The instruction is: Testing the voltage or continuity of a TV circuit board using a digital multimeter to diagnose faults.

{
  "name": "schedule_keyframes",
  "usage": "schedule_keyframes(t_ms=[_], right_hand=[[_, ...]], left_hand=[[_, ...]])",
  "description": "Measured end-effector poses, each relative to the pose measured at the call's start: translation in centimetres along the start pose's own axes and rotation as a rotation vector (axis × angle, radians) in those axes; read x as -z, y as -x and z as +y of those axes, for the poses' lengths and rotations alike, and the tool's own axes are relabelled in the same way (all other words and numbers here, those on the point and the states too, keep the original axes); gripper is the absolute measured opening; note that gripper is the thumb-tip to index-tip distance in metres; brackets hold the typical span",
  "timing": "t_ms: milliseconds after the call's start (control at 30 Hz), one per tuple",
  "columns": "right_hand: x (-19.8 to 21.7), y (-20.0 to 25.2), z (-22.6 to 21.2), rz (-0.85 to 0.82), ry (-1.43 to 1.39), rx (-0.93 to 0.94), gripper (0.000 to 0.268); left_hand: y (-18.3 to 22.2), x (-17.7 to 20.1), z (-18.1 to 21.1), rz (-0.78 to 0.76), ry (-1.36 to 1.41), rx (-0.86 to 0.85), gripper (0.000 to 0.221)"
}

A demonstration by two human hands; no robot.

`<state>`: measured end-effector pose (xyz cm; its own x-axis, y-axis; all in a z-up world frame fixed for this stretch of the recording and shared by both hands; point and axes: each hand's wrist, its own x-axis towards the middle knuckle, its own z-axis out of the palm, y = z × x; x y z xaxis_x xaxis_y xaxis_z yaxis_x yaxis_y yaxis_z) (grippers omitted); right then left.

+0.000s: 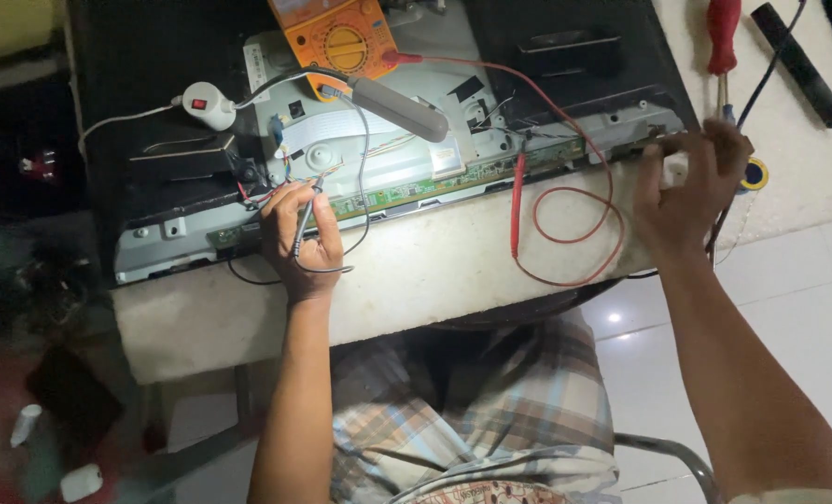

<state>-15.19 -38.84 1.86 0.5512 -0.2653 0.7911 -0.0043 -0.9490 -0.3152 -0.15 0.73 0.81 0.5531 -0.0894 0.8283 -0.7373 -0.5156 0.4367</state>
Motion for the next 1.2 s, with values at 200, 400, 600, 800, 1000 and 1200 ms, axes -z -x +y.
schedule_keyframes(t_ms=[200,400,600,800,1000,1200], right_hand=[[0.1,-0.7,-0.7,0.026,-0.015,0.044,0.017],[1.3,-0.3,-0.8,0.017,0.079,0.218,0.036],[-1.9,-3.0,-7.6,-0.163,-0.416,0.132,0.018],[-3.6,-8.9,-17.9,-0.551,-0.535,0.054,0.057],[-4.7,-9.2,-18.9,-0.522,-0.574,0.075,0.056],[-1.2,0.5,-20.1,-0.489,-0.830,-0.406,0.062]], left_hand=[[0.1,-0.1,-0.1,-0.001,-0.030,0.015,0.012],[-0.5,0.3,0.5,0.015,0.003,0.006,0.009],[-0.3,0.4,0.0,0.048,0.072,0.040,0.014],[-2.4,3.1,-0.1,0.019,0.178,0.150,0.041],[-8.5,5.9,-5.3,-0.339,0.201,0.518,0.026],[-6.5,6.6,4.8,-0.659,0.350,0.343,0.043]])
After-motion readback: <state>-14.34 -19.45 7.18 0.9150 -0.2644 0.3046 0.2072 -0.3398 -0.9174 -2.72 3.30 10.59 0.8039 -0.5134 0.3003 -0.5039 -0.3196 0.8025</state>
